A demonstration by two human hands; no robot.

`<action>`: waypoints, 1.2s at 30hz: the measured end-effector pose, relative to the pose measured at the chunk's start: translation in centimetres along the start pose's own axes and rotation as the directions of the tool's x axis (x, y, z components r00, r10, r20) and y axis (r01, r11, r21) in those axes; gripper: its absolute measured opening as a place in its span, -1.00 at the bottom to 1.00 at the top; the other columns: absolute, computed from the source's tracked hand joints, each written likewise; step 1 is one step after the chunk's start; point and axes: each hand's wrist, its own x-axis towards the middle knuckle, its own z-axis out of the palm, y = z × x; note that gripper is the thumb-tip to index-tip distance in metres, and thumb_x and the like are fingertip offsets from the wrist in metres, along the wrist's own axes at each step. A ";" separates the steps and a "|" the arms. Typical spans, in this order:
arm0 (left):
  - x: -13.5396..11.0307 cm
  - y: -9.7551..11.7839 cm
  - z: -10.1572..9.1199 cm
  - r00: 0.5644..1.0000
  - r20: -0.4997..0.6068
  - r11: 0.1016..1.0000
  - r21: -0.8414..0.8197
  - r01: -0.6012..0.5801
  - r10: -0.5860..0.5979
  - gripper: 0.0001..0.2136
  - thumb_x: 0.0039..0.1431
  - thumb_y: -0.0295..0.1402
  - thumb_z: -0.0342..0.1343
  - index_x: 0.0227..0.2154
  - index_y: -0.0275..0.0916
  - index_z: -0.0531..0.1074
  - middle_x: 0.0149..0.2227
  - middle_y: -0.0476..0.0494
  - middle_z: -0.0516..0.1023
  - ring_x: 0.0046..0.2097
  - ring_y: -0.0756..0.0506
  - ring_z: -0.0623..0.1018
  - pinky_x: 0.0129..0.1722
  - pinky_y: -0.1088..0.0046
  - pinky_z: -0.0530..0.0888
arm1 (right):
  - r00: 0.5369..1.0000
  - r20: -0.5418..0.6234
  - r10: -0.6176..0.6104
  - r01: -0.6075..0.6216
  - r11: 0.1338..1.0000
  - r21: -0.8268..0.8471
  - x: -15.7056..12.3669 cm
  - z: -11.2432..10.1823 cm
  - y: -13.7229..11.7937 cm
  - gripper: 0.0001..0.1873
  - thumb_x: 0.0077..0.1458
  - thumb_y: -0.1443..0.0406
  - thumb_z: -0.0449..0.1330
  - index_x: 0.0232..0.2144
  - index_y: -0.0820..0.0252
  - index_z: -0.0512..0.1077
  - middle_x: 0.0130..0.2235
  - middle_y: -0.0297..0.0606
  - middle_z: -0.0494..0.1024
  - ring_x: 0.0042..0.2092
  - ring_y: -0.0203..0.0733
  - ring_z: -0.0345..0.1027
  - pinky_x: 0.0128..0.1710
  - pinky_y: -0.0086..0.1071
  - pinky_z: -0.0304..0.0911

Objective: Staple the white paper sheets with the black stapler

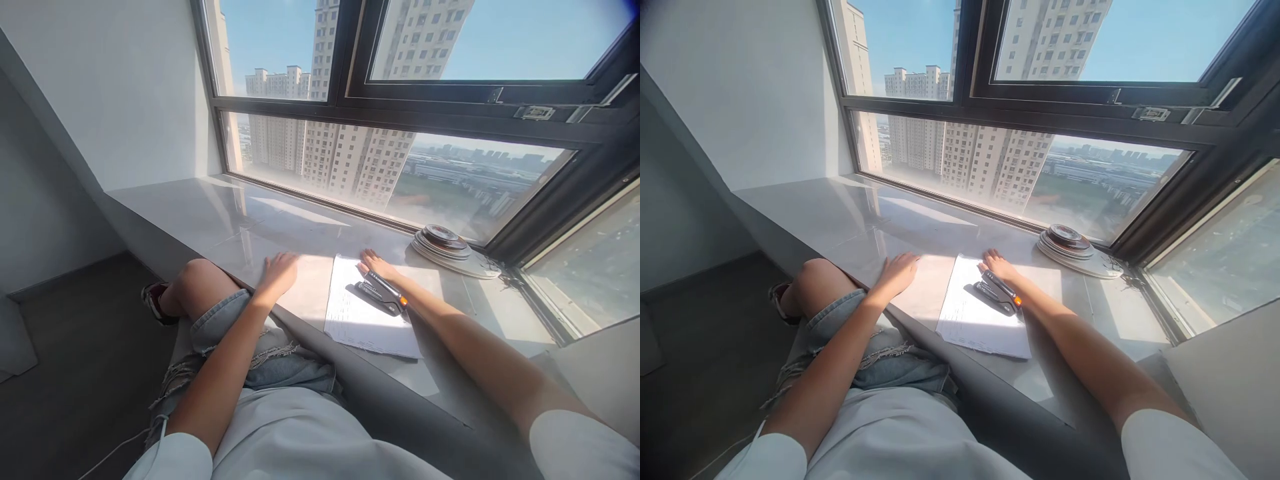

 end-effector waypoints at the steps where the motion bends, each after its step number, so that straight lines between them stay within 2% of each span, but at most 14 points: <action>1: -0.1 -0.7 -0.3 0.998 -0.014 0.998 0.014 0.063 -0.063 -0.52 0.47 -0.29 -0.20 0.36 -0.14 0.28 0.45 -0.28 0.19 0.46 -0.38 0.14 0.39 -0.28 0.06 | 0.999 0.025 0.020 -0.020 1.000 0.007 0.6 0.3 -0.6 -0.31 0.41 0.00 -0.15 0.35 0.35 0.22 0.36 0.20 0.26 0.43 0.20 0.05 0.37 0.02 0.08; 3: -0.3 -2.0 -0.7 0.981 -0.046 0.981 0.039 0.192 -0.190 -0.52 0.46 -0.27 -0.21 0.34 -0.21 0.30 0.45 -0.35 0.17 0.46 -0.45 0.11 0.36 -0.37 0.06 | 0.994 0.095 0.061 -0.065 0.997 0.033 2.2 0.5 -2.2 -0.22 0.41 -0.01 -0.18 0.45 0.41 0.03 0.46 0.17 0.06 0.50 0.18 -0.16 0.45 0.00 -0.09; 5: -0.5 -2.7 -0.9 0.962 -0.090 0.964 0.048 0.263 -0.258 -0.53 0.45 -0.31 -0.22 0.31 -0.24 0.34 0.44 -0.38 0.20 0.46 -0.47 0.12 0.35 -0.39 0.06 | 0.989 0.140 0.051 -0.063 0.995 0.077 4.2 0.6 -4.3 -0.16 0.42 -0.01 -0.19 0.49 0.47 -0.14 0.51 0.14 -0.12 0.53 0.15 -0.27 0.48 -0.02 -0.21; 9: -0.9 -2.8 -1.1 0.948 -0.162 0.960 0.008 0.279 -0.274 -0.55 0.39 -0.46 -0.18 0.24 -0.23 0.40 0.37 -0.33 0.32 0.43 -0.39 0.20 0.38 -0.26 0.10 | 0.989 0.147 0.017 -0.035 0.992 0.121 9.6 1.3 -9.0 -0.16 0.41 0.00 -0.20 0.50 0.47 -0.13 0.52 0.06 -0.15 0.53 0.14 -0.30 0.48 0.02 -0.22; 12: -1.1 -2.7 -1.4 0.938 -0.189 0.957 -0.060 0.284 -0.290 -0.53 0.33 -0.56 -0.17 0.20 -0.23 0.42 0.31 -0.31 0.41 0.41 -0.31 0.26 0.40 -0.14 0.15 | 0.987 0.157 -0.039 0.014 0.987 0.160 13.2 1.9 -12.1 -0.18 0.41 -0.01 -0.18 0.51 0.36 -0.11 0.52 -0.03 -0.14 0.53 0.11 -0.28 0.48 0.03 -0.21; 14: -1.1 -2.9 -1.5 0.935 -0.195 0.955 -0.086 0.284 -0.295 -0.54 0.30 -0.59 -0.16 0.17 -0.24 0.43 0.27 -0.32 0.45 0.38 -0.29 0.31 0.39 -0.11 0.17 | 0.984 0.164 -0.073 0.043 0.983 0.181 14.8 2.3 -13.7 -0.17 0.41 0.00 -0.16 0.51 0.40 -0.15 0.53 -0.01 -0.19 0.54 0.09 -0.33 0.49 0.02 -0.26; 17: -1.0 -3.2 -1.5 0.937 -0.192 0.956 -0.093 0.277 -0.290 -0.56 0.28 -0.59 -0.14 0.12 -0.25 0.44 0.23 -0.34 0.49 0.35 -0.29 0.34 0.39 -0.10 0.17 | 0.989 0.128 -0.070 0.044 0.981 0.189 15.6 2.6 -14.7 -0.08 0.41 -0.02 -0.13 0.50 0.51 -0.29 0.53 0.02 -0.33 0.54 0.06 -0.51 0.50 -0.04 -0.42; 19: -0.9 -3.3 -1.4 0.939 -0.196 0.959 -0.086 0.271 -0.283 -0.57 0.28 -0.59 -0.14 0.11 -0.24 0.44 0.23 -0.35 0.48 0.35 -0.29 0.34 0.39 -0.10 0.17 | 0.992 0.115 -0.046 0.024 0.982 0.189 15.2 2.7 -14.6 -0.06 0.42 -0.05 -0.15 0.50 0.52 -0.35 0.53 0.00 -0.36 0.54 0.07 -0.56 0.50 -0.05 -0.46; 22: -1.0 -3.4 -1.1 0.942 -0.205 0.964 -0.072 0.254 -0.264 -0.56 0.27 -0.59 -0.14 0.12 -0.24 0.44 0.22 -0.35 0.49 0.34 -0.30 0.34 0.38 -0.11 0.18 | 0.992 0.126 -0.004 -0.019 0.983 0.182 13.6 2.7 -13.5 -0.11 0.42 -0.06 -0.17 0.51 0.42 -0.25 0.53 -0.05 -0.24 0.54 0.13 -0.46 0.50 -0.03 -0.39; 25: -1.2 -3.2 -1.0 0.946 -0.216 0.970 -0.058 0.236 -0.243 -0.55 0.26 -0.60 -0.15 0.12 -0.25 0.44 0.22 -0.35 0.49 0.31 -0.29 0.37 0.38 -0.12 0.19 | 0.992 0.120 0.030 -0.050 0.985 0.167 11.7 2.4 -11.6 -0.12 0.42 -0.05 -0.17 0.50 0.48 -0.19 0.53 0.04 -0.20 0.54 0.20 -0.42 0.49 0.03 -0.37; 28: -1.3 -2.9 -1.2 0.946 -0.218 0.970 -0.034 0.240 -0.242 -0.55 0.27 -0.59 -0.15 0.12 -0.26 0.45 0.22 -0.37 0.49 0.30 -0.30 0.38 0.37 -0.12 0.20 | 0.992 0.120 0.034 -0.052 0.987 0.154 10.0 1.7 -9.6 -0.12 0.44 -0.04 -0.18 0.49 0.54 -0.17 0.52 0.12 -0.20 0.53 0.19 -0.38 0.49 0.05 -0.37; 31: -1.4 -2.6 -1.5 0.954 -0.186 0.971 -0.007 0.237 -0.235 -0.56 0.36 -0.51 -0.21 0.18 -0.27 0.42 0.27 -0.38 0.43 0.37 -0.34 0.29 0.38 -0.18 0.15 | 0.990 0.139 0.036 -0.055 0.988 0.141 8.6 1.0 -7.7 -0.13 0.43 -0.03 -0.18 0.49 0.53 -0.17 0.52 0.11 -0.23 0.54 0.13 -0.37 0.49 0.04 -0.36; 33: -1.6 -2.2 -1.8 0.978 -0.132 0.987 -0.015 0.158 -0.159 -0.54 0.45 -0.39 -0.26 0.27 -0.21 0.35 0.34 -0.34 0.37 0.41 -0.34 0.23 0.39 -0.21 0.09 | 0.988 0.149 0.049 -0.068 0.989 0.130 7.7 0.5 -6.7 -0.15 0.42 -0.01 -0.18 0.49 0.51 -0.15 0.52 0.10 -0.23 0.54 0.11 -0.37 0.49 0.06 -0.35; 36: -2.3 -1.3 -1.8 0.997 0.000 0.995 -0.056 -0.080 0.080 -0.54 0.51 -0.22 -0.27 0.36 0.03 0.25 0.42 -0.14 0.26 0.45 -0.29 0.18 0.42 -0.19 0.04 | 0.989 0.126 0.083 -0.097 0.990 0.104 6.0 0.0 -5.5 -0.19 0.41 0.05 -0.17 0.48 0.52 -0.10 0.51 0.14 -0.16 0.53 0.15 -0.33 0.48 0.15 -0.36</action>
